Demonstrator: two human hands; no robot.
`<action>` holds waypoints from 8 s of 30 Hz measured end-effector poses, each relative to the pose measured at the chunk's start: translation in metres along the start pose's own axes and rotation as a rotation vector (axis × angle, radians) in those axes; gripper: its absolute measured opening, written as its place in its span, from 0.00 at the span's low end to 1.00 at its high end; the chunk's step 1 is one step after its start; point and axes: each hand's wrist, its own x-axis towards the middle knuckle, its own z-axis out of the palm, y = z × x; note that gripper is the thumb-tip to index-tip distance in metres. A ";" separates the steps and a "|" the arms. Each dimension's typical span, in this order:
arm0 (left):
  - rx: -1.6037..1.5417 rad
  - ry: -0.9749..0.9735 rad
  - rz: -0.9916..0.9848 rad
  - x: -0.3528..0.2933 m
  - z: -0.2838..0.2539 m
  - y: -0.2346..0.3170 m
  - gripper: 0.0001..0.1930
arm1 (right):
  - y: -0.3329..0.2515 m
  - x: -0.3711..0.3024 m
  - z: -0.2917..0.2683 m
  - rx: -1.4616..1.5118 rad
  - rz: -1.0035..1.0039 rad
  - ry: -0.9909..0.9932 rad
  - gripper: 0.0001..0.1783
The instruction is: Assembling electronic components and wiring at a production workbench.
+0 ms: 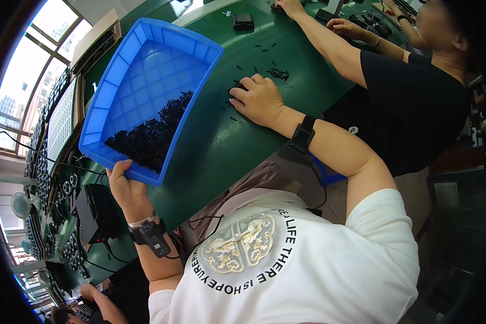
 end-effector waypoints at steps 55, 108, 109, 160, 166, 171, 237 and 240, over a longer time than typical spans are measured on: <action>0.021 -0.008 0.003 -0.009 0.002 0.013 0.18 | 0.014 -0.012 -0.026 -0.060 -0.034 -0.475 0.51; -0.055 0.019 0.157 -0.045 0.019 -0.001 0.26 | -0.168 0.102 -0.048 0.241 -0.290 -0.502 0.37; -0.057 0.012 0.148 -0.044 0.022 -0.002 0.26 | -0.171 0.103 -0.051 0.291 -0.292 -0.609 0.38; -0.187 0.039 0.103 -0.020 0.000 0.021 0.22 | 0.037 0.065 0.012 0.977 0.535 -0.298 0.08; -0.098 0.102 0.120 -0.015 -0.012 0.014 0.22 | 0.020 0.038 0.023 0.282 -0.019 -0.112 0.08; -0.062 0.111 0.115 -0.012 -0.015 0.015 0.22 | 0.025 0.030 0.018 0.214 -0.139 -0.081 0.12; 0.353 -0.261 0.395 0.440 0.074 -0.017 0.07 | 0.039 -0.064 -0.039 0.563 0.106 -0.100 0.32; 0.894 -0.073 1.026 0.395 0.096 -0.043 0.12 | 0.039 -0.062 -0.035 0.557 0.117 -0.102 0.32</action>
